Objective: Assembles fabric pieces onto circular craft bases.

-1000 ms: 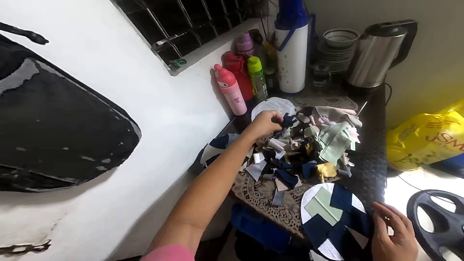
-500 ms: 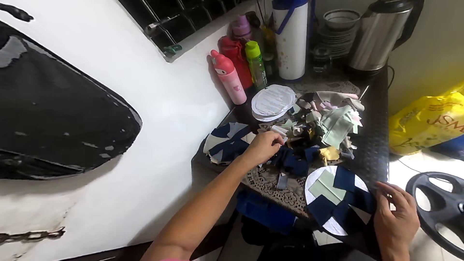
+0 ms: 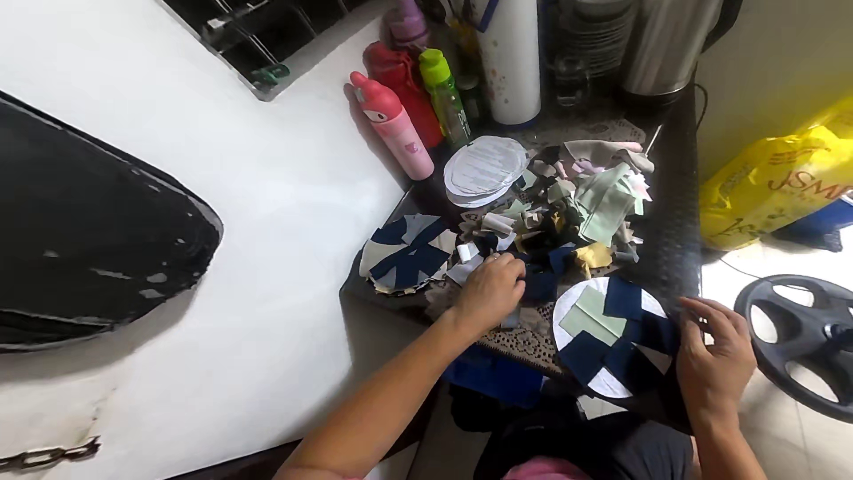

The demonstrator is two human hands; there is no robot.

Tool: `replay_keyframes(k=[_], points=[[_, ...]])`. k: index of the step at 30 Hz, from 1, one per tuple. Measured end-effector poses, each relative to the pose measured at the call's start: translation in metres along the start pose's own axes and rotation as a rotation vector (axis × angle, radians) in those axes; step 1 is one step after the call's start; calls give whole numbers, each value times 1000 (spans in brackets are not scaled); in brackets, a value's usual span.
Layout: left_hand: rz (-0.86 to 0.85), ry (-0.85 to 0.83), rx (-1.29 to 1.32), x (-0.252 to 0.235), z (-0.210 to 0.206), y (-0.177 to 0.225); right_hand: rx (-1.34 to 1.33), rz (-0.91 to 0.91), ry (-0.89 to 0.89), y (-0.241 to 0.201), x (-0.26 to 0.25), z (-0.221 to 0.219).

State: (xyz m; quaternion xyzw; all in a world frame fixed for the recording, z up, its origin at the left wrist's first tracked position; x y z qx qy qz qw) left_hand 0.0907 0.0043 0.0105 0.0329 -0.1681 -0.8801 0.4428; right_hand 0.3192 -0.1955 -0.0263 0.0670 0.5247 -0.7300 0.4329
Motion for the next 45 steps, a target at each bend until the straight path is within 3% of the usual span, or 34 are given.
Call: replay_keyframes(k=[4,10,12,19,25,27,31,36,40,45], points=[[172,-68,248,-12,3,-31,-20,4,18,0,0,0],[372,-26,1026,-10,23,-60,-40,14,25,-1,-1,-1],[397,-46,1161,-9,29,-61,-39,21,28,-1,-1,0],[383,14,1116,-9,40,-69,-34,15,20,0,0,0],[130,105,910,-4,52,-64,-14,27,41,0,-1,0],[45,114,931,4,54,-52,45,120,35,-10,0,0],[-60,62,986,23,48,-18,72,440,-64,-77,16,-11],[-171,-36,1036,55,28,25,-123,539,-93,-145,44,-24],[-205,-168,1160,87,-1,49,-160,492,-168,-150,59,-18],[-52,-313,1285,118,-51,54,-242,426,-317,-135,95,-3]])
Point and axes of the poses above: each hand's wrist, its own x-axis away from the middle knuckle, its own z-axis out of the back of the hand, y = z × x, the point moved 9 cm from there along -x, towards the middle knuckle, and after that the axes turned 8 degrees about z, right-handed, at the moved point
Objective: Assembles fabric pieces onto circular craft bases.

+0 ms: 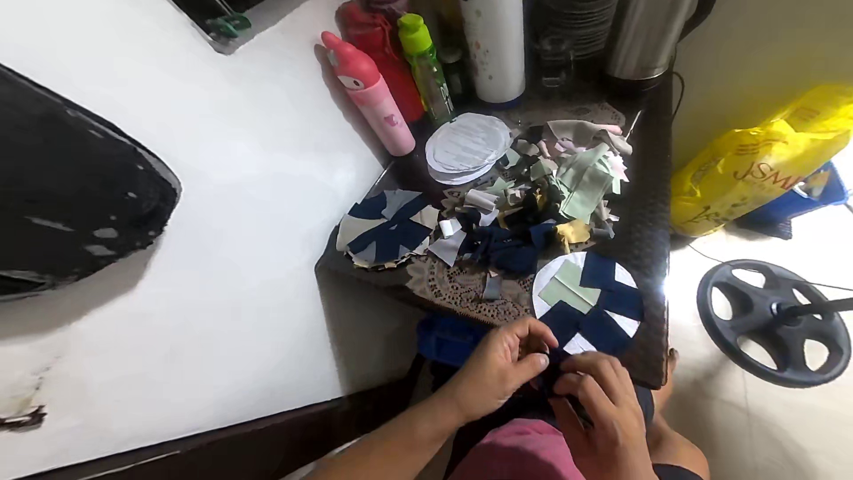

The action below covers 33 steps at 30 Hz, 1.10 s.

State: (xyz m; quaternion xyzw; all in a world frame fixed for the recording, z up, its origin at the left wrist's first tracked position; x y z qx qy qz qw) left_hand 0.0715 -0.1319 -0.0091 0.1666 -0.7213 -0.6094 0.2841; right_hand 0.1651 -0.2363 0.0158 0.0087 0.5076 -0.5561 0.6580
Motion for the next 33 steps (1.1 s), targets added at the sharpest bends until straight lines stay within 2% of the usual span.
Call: replay_keyframes(k=[3,6,8,12,14,16,20,24,27,30,33], points=[[124,-48,13,6,-8,-14,-267,-172,-36,9,20,5],[181,-175,49,9,-19,-18,-595,-493,-22,29,30,9],[160,-229,11,10,-25,-16,-811,-698,11,43,34,9],[58,-93,-185,6,-22,-9,-980,-934,59,60,46,8],[37,-28,-206,3,-18,-11,-986,-969,72,65,49,8],[51,-32,-158,1,-17,-14,-979,-983,94,68,46,10],[143,-26,22,-2,-15,-24,-834,-883,105,78,27,17],[142,-41,-18,-9,-12,-20,-607,-656,-46,78,-2,18],[17,-84,-149,-20,-6,3,-663,-589,-180,74,-18,8],[2,-8,-285,-52,15,30,-582,-575,-177,82,-36,6],[151,-35,-256,-102,30,31,-453,-605,-114,97,-51,13]])
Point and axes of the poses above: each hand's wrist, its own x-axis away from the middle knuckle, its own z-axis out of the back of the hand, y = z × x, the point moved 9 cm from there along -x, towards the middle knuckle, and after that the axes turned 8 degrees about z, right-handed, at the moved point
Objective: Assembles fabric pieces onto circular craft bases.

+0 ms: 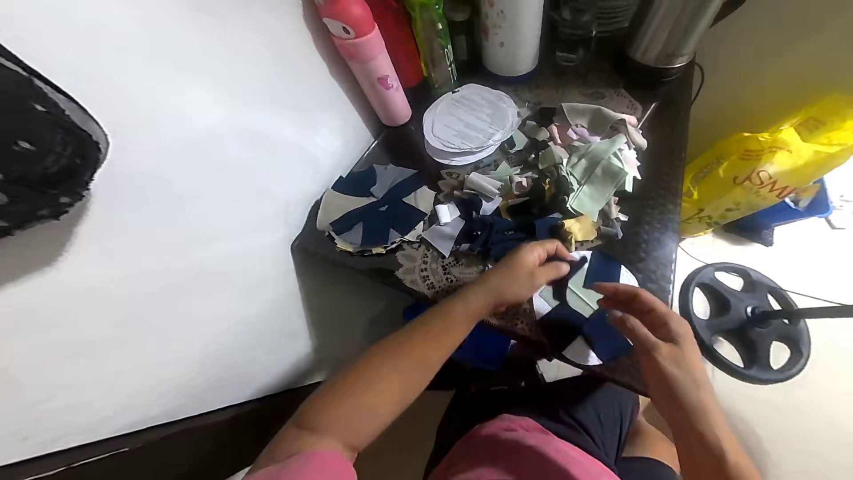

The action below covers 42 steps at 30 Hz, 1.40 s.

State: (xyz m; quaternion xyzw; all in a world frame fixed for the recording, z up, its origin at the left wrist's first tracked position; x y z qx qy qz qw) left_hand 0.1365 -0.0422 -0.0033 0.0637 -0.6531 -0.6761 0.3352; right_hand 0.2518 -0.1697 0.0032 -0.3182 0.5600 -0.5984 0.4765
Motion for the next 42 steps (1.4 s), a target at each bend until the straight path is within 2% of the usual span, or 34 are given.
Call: replay_keyframes(k=[3,8,12,17,20,24,27,30,32,34,36,42], points=[[67,-29,-24,-42,13,-3,57,24,32,-4,-7,8],[21,138,21,-75,56,-4,79,1,64,3,-6,16],[-38,146,-114,-41,52,15,56,9,71,4,-11,12],[-270,-33,-287,8,19,39,-75,119,-45,-11,-20,-1],[-375,-24,-420,27,3,48,-129,178,-160,-21,-21,-11],[-401,1,-407,40,-8,53,-63,202,-248,-23,-18,-18],[-326,-10,-299,36,-12,41,-64,106,-157,-15,-13,-13],[-144,-66,13,28,-19,15,-71,23,-87,-9,-10,-11],[-85,-102,203,27,-27,-1,-83,-41,-50,-2,-6,-11],[-75,-54,280,26,-29,-16,-76,-113,-25,7,-4,-11],[-85,72,247,26,-22,-27,-13,-161,-5,13,-3,-10],[-114,403,-204,20,-1,-26,408,-202,-52,20,-23,-16]])
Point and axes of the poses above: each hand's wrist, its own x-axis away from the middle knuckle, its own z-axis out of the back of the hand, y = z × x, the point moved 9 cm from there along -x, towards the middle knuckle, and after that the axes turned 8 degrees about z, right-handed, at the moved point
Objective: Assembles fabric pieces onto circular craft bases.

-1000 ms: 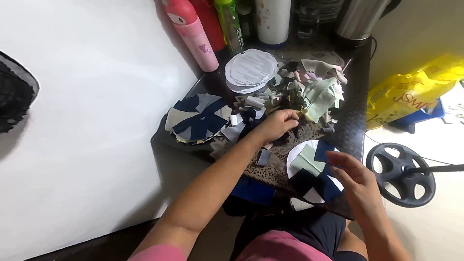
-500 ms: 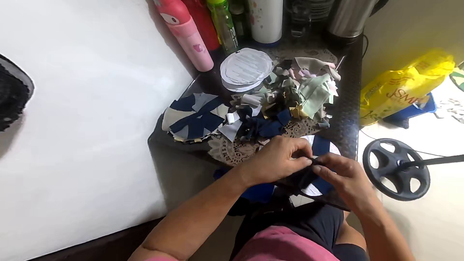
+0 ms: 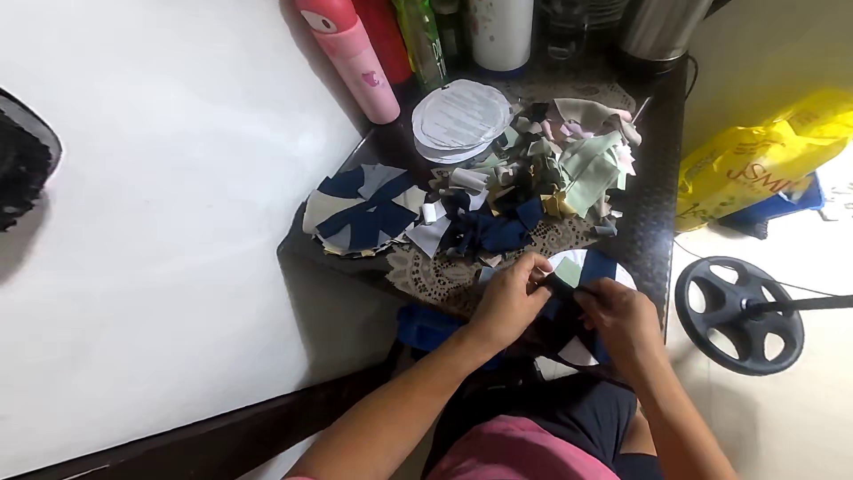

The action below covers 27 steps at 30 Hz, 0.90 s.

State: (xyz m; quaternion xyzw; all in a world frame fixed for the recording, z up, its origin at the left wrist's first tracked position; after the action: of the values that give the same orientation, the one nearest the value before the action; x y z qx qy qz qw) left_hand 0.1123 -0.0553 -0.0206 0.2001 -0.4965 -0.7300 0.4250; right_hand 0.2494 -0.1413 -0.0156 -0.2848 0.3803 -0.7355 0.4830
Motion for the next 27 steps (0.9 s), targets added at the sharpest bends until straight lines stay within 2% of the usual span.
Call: replay_keyframes(k=[7,10,13,17,24,27], points=[[10,102,-398,-20,0,7,378,-86,-67,-2,-26,-4],[48,84,-474,-25,-4,3,480,-33,-28,-5,-29,-3],[36,87,-484,-27,-5,1,499,146,88,-13,-29,-3],[-2,86,-487,-29,-4,3,491,338,156,-20,-31,-9],[-56,56,-497,-33,-4,4,537,365,148,-13,-34,-18],[-20,-11,-443,-31,-2,0,544,354,155,-12,-34,-16]])
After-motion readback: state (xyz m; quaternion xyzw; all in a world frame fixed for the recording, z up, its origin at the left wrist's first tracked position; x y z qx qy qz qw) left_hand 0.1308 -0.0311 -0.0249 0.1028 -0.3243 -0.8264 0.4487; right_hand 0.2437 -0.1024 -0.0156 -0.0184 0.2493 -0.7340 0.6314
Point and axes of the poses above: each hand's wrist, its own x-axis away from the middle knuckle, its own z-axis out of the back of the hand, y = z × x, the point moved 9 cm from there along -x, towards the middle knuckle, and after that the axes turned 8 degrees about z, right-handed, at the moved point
